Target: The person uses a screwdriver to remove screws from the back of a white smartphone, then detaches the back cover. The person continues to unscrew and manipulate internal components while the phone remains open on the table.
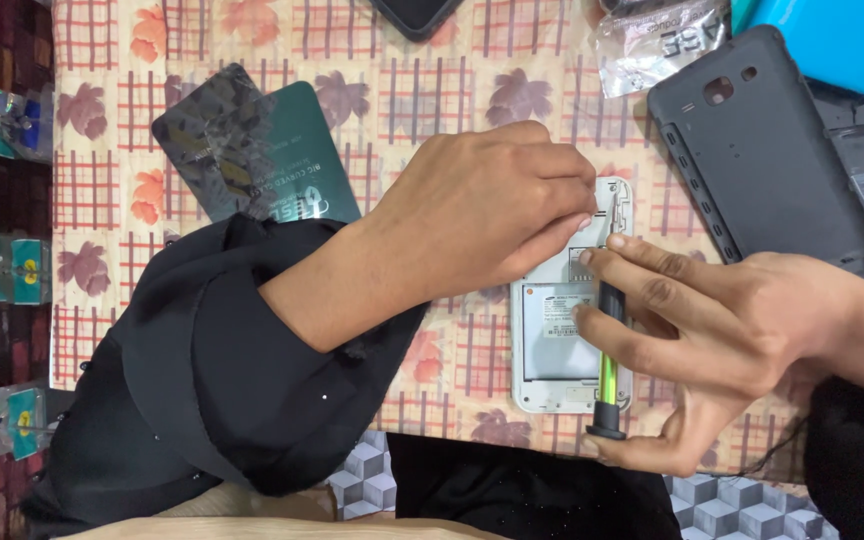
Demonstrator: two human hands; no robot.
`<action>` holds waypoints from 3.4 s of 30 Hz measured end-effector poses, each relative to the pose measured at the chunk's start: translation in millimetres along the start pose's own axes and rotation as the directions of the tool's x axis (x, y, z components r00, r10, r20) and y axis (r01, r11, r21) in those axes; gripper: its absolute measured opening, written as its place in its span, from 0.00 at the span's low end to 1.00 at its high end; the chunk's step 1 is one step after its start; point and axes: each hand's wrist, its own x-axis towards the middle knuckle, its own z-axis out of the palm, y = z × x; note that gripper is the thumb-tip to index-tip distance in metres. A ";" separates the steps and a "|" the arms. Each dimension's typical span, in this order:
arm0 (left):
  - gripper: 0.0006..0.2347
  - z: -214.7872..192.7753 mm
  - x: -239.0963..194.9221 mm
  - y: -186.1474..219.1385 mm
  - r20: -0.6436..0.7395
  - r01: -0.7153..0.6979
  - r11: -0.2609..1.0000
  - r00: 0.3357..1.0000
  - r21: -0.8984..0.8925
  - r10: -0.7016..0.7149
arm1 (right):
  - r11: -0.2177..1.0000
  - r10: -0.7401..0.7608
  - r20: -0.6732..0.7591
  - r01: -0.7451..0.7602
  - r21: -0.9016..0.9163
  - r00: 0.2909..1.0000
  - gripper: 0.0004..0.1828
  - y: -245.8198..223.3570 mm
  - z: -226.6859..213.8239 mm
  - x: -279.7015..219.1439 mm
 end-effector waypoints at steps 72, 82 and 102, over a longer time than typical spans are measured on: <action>0.04 -66.1 -17.9 -53.0 0.113 0.078 0.971 0.988 0.228 -0.106 | -0.026 0.833 0.408 -0.709 0.704 0.375 0.26 -78.3 -32.6 -32.5; 0.05 -52.2 -7.7 -40.2 -0.119 -0.128 0.905 0.974 0.406 0.191 | 0.413 0.846 0.049 -0.712 0.567 0.530 0.21 -76.6 -21.1 -48.2; 0.22 27.6 -92.6 128.1 -0.125 0.198 0.975 0.970 -0.099 -0.210 | 0.219 0.183 0.038 -0.003 -0.976 0.982 0.21 -103.8 31.2 -133.4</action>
